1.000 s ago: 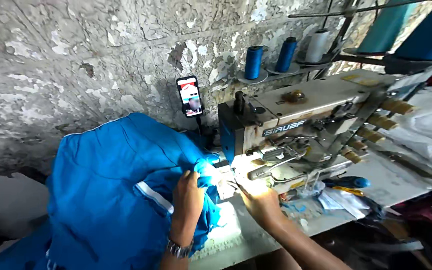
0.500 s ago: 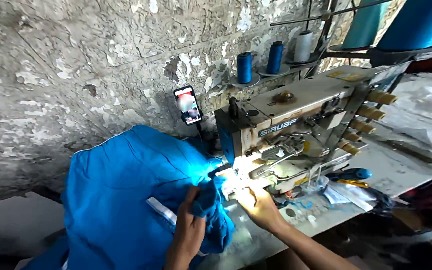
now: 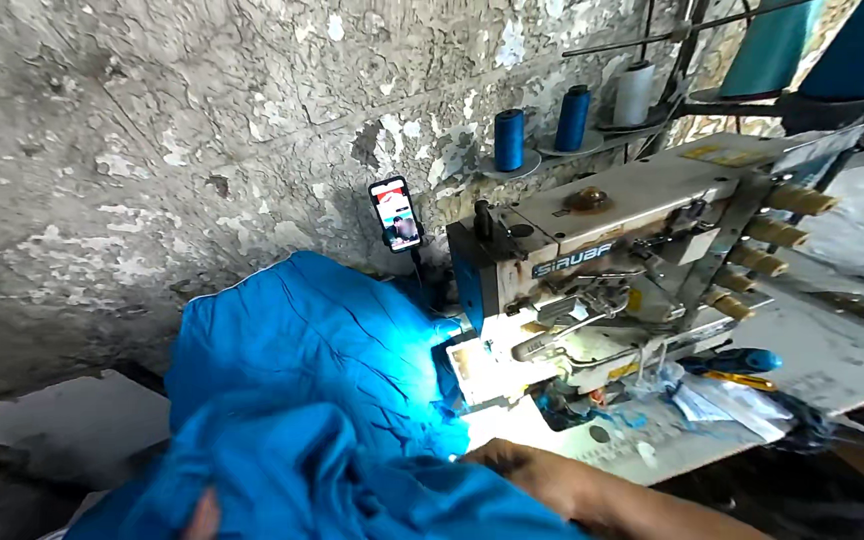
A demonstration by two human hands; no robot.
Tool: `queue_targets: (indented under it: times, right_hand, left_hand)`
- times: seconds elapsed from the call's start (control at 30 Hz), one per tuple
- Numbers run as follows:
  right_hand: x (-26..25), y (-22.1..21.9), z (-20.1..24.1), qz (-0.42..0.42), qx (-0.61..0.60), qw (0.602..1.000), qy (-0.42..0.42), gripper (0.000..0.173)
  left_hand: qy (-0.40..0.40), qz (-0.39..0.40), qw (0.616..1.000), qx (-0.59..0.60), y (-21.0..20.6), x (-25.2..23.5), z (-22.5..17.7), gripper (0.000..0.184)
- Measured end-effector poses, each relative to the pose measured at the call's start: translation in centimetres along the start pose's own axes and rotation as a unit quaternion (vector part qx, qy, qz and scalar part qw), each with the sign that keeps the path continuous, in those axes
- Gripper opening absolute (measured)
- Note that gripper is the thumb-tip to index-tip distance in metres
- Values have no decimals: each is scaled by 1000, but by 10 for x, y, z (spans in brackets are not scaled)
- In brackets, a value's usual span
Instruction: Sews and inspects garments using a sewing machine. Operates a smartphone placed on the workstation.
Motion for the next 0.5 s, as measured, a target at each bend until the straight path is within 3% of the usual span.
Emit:
queue_targets:
  times: [0.07, 0.1, 0.13, 0.17, 0.2, 0.23, 0.27, 0.33, 0.4, 0.47, 0.5]
  right_hand:
    - [-13, 1, -15, -19, -138, 990, -25, 23]
    - [-20, -2, -27, -33, -237, 970, -46, 27]
    - [-26, -7, -37, -48, -321, 942, -89, 35]
    - [-33, -10, -46, -64, -355, 924, -130, 45]
    - [-39, -14, -59, -55, -365, 918, -147, 51]
    - [-43, -18, -74, -36, -359, 920, -153, 55]
    - [-45, -22, -90, -18, -342, 926, -161, 59]
    - [-46, -33, -111, -13, -311, 932, -187, 62]
    - [-45, -41, -118, -41, -310, 926, -210, 61]
    - [-43, -39, -114, -72, -301, 926, -218, 53]
    - [-44, -35, -109, -91, -286, 930, -213, 45]
  left_hand:
    - [-181, -2, 972, -151, 23, -31, -17, 23]
    - [-255, 0, 928, -271, 32, -50, -22, 30]
    - [-313, 5, 857, -409, 36, -69, -25, 38]
    - [-325, 27, 771, -547, 37, -86, -26, 43]
    - [-285, 58, 691, -662, 37, -97, -25, 51]
    - [-225, 89, 639, -730, 36, -101, -20, 58]
    - [-189, 134, 611, -756, 35, -100, -12, 56]
    - [-174, 277, 601, -729, 36, -87, 15, 38]
    - [-105, 440, 619, -642, 47, -74, 45, 23]
    - [-23, 533, 616, -580, 60, -60, 68, 17]
    - [-23, 552, 607, -571, 63, -54, 74, 16]
Point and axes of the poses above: each hand's wrist, its own x-axis away from the middle knuckle, its own y-axis out of the back of the hand, z = x × y, the point moved 4 cm from there along -x, towards the middle knuckle, and after that the axes turned 15 degrees about x, right-handed, at the moved point
